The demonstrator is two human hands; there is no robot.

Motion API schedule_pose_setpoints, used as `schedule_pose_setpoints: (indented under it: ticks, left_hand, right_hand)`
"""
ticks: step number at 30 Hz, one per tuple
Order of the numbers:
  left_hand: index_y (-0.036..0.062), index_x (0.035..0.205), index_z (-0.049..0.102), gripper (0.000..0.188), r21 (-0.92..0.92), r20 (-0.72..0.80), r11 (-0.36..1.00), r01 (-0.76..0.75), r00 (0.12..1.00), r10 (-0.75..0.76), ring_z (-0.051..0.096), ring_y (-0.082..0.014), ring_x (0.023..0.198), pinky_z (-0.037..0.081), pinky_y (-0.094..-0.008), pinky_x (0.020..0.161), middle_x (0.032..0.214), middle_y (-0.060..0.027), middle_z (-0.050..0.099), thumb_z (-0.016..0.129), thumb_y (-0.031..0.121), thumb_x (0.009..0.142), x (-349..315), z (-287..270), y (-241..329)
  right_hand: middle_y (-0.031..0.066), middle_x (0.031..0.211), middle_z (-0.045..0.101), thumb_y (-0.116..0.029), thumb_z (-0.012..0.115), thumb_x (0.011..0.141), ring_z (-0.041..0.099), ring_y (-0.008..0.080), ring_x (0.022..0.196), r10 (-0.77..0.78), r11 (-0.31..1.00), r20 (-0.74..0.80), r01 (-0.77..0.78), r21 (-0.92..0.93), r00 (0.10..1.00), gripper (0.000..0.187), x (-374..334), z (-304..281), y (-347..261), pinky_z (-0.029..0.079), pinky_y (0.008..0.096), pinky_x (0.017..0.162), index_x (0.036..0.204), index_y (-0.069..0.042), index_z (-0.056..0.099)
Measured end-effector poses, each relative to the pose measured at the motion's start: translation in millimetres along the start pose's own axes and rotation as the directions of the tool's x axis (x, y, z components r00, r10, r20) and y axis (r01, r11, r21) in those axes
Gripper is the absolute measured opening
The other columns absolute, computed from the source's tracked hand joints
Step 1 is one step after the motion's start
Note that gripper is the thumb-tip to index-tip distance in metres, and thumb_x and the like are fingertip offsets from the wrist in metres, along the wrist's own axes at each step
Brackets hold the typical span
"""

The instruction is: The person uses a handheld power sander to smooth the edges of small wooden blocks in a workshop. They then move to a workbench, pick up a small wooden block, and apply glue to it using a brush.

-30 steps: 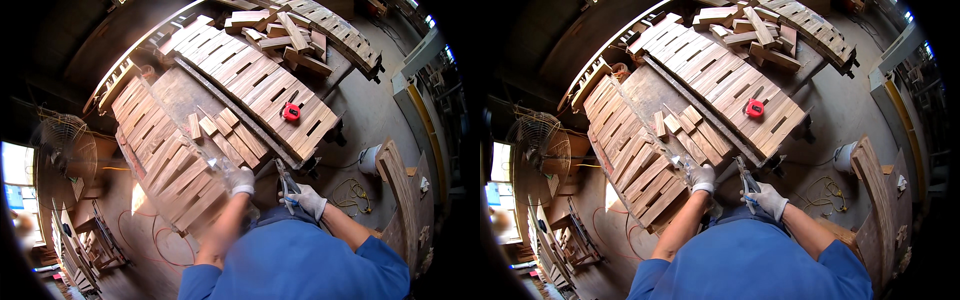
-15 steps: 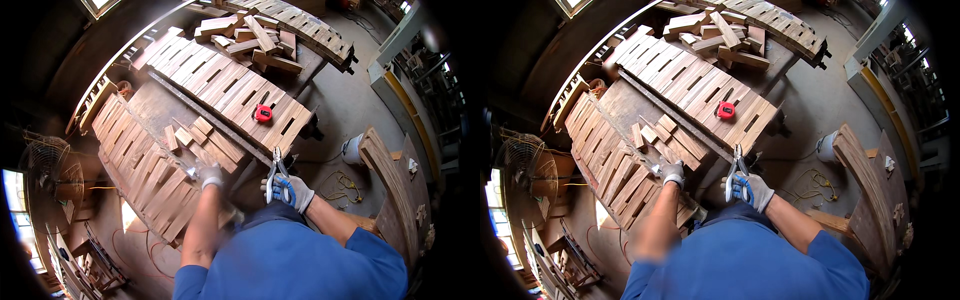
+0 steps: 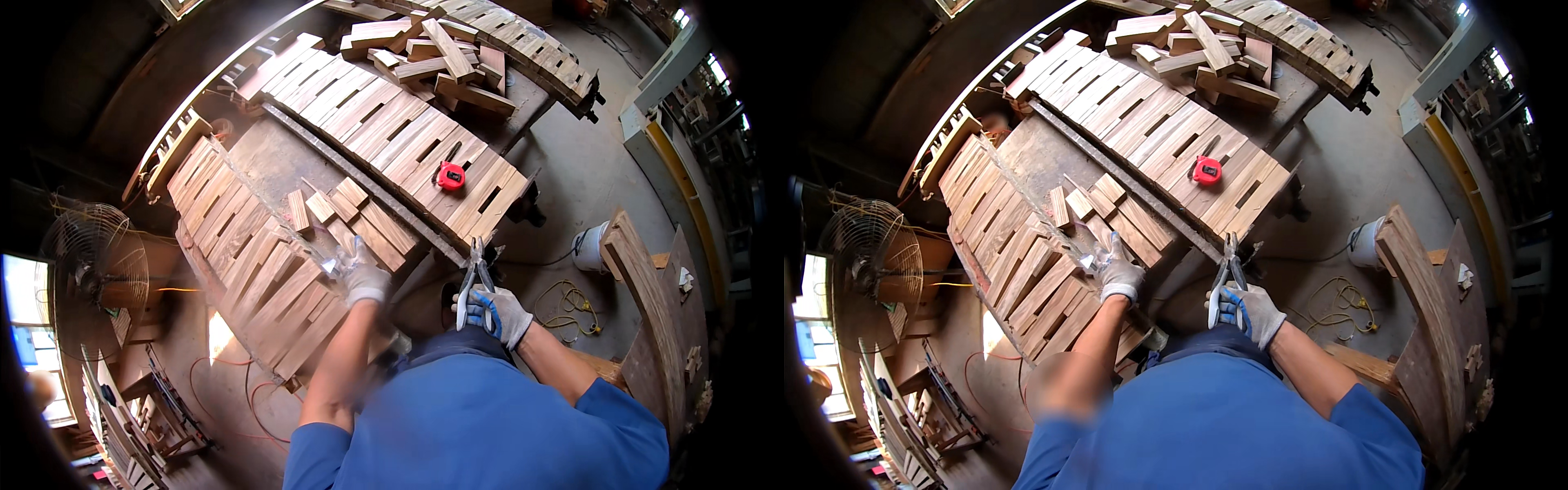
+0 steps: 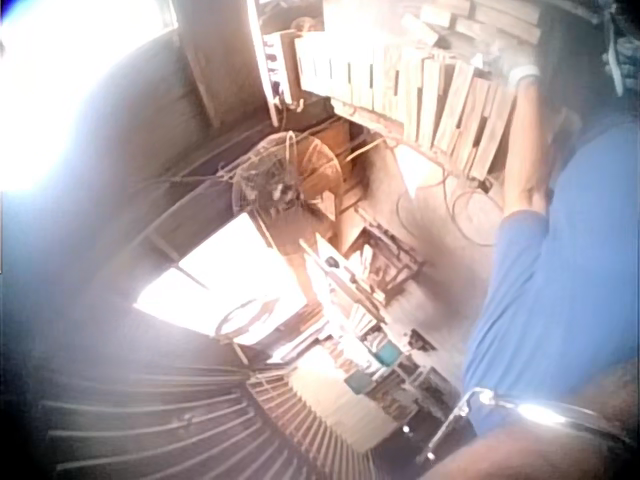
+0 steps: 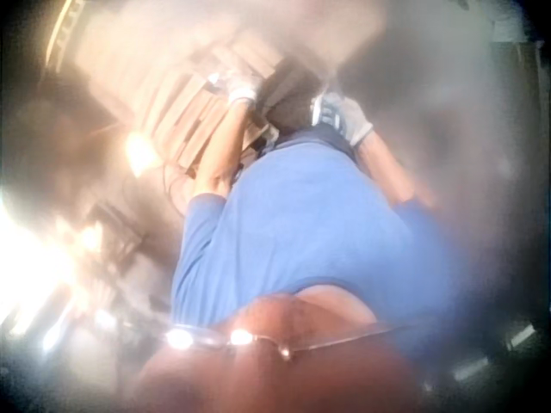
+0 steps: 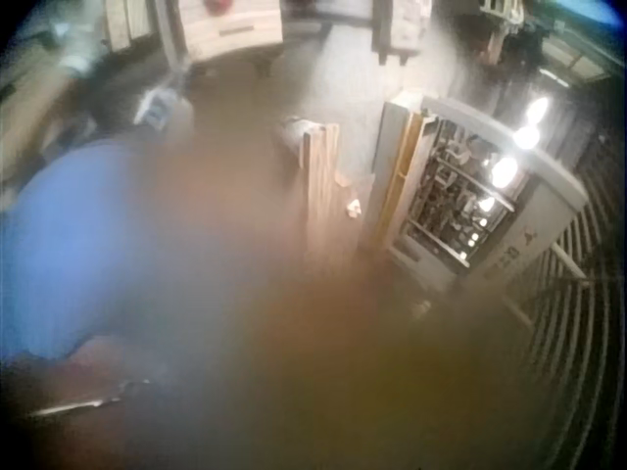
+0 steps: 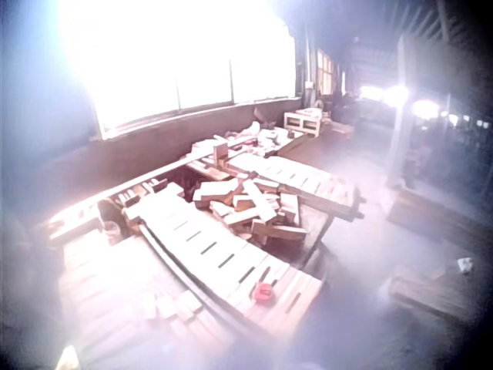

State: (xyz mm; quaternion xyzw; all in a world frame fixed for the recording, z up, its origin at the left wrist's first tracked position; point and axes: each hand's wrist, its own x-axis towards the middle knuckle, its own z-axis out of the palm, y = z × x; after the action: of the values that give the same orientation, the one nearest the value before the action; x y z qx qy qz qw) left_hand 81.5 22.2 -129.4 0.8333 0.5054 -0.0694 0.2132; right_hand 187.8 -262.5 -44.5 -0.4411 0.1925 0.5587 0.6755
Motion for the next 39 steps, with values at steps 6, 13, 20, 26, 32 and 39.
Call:
schedule_pose_setpoints:
  ticks: [6,13,20,26,32,39]
  left_hand:
    - [0.0195,0.162,0.046,0.078,-0.026,-0.080,0.999,0.023,0.997,-0.025,0.023,-0.0484,0.157,0.021,-0.0513,0.130,0.171,-0.0302,0.022,0.069,0.026,0.087,-3.1,-1.5,5.6]
    - [0.0043,0.164,0.034,0.077,-0.254,-0.123,0.959,0.129,0.979,-0.165,0.039,-0.0402,0.152,0.033,-0.0454,0.124,0.163,-0.0293,0.039,0.058,0.022,0.092,8.3,20.3,-4.5]
    - [-0.0118,0.160,0.027,0.086,-0.450,-0.086,0.833,0.322,0.912,-0.400,0.056,-0.0449,0.138,0.043,-0.0415,0.117,0.153,-0.0368,0.049,0.067,0.017,0.090,7.3,-6.4,12.7]
    - [-0.0063,0.140,0.053,0.054,-0.914,-0.049,0.383,0.132,0.903,-0.426,0.070,-0.0320,0.099,0.056,-0.0358,0.089,0.119,-0.0212,0.068,0.065,-0.001,0.087,10.7,-5.6,10.8]
    - [0.0005,0.128,0.064,0.032,-0.951,0.183,-0.277,0.137,0.971,-0.150,0.070,-0.0228,0.072,0.065,-0.0380,0.073,0.091,-0.0097,0.068,0.059,0.016,0.100,-52.2,-50.5,-7.2]
    - [-0.0004,0.161,0.034,0.092,-0.801,-0.058,-0.540,0.257,0.865,0.498,0.066,-0.0358,0.122,0.056,-0.0474,0.103,0.132,-0.0211,0.064,0.076,0.045,0.093,-113.6,-138.7,-7.5]
  right_hand:
    - [0.0193,0.116,0.073,-0.009,0.058,0.107,0.075,0.0316,0.103,-0.081,0.989,-0.027,0.077,-0.127,0.996,0.020,-0.3,-6.7,3.4,0.065,0.0435,0.088,0.121,0.003,0.063]
    - [0.0219,0.125,0.070,-0.005,0.057,0.107,0.073,0.0332,0.113,-0.160,0.950,0.003,0.155,-0.271,0.987,0.025,-2.2,-13.6,0.8,0.065,0.0441,0.091,0.129,0.006,0.059]
    - [0.0218,0.117,0.073,-0.008,0.058,0.106,0.076,0.0332,0.104,-0.053,0.989,-0.069,0.043,-0.141,0.996,0.019,-6.4,-8.2,-2.0,0.067,0.0456,0.085,0.120,0.004,0.065]
    - [0.0178,0.111,0.075,-0.007,0.061,0.105,0.076,0.0275,0.097,0.021,0.996,-0.072,-0.027,-0.086,0.997,0.016,-8.3,-15.8,0.3,0.066,0.0392,0.081,0.116,0.003,0.068]
    - [0.0189,0.117,0.074,-0.004,0.059,0.106,0.076,0.0277,0.102,-0.005,0.979,-0.029,-0.001,-0.205,1.000,0.019,-9.0,-5.0,3.1,0.065,0.0384,0.086,0.122,0.004,0.064]
    - [0.0185,0.122,0.073,-0.004,0.063,0.104,0.075,0.0264,0.107,-0.054,0.907,0.151,0.112,-0.407,0.987,0.028,-6.7,24.3,-8.5,0.062,0.0358,0.095,0.129,0.007,0.063]
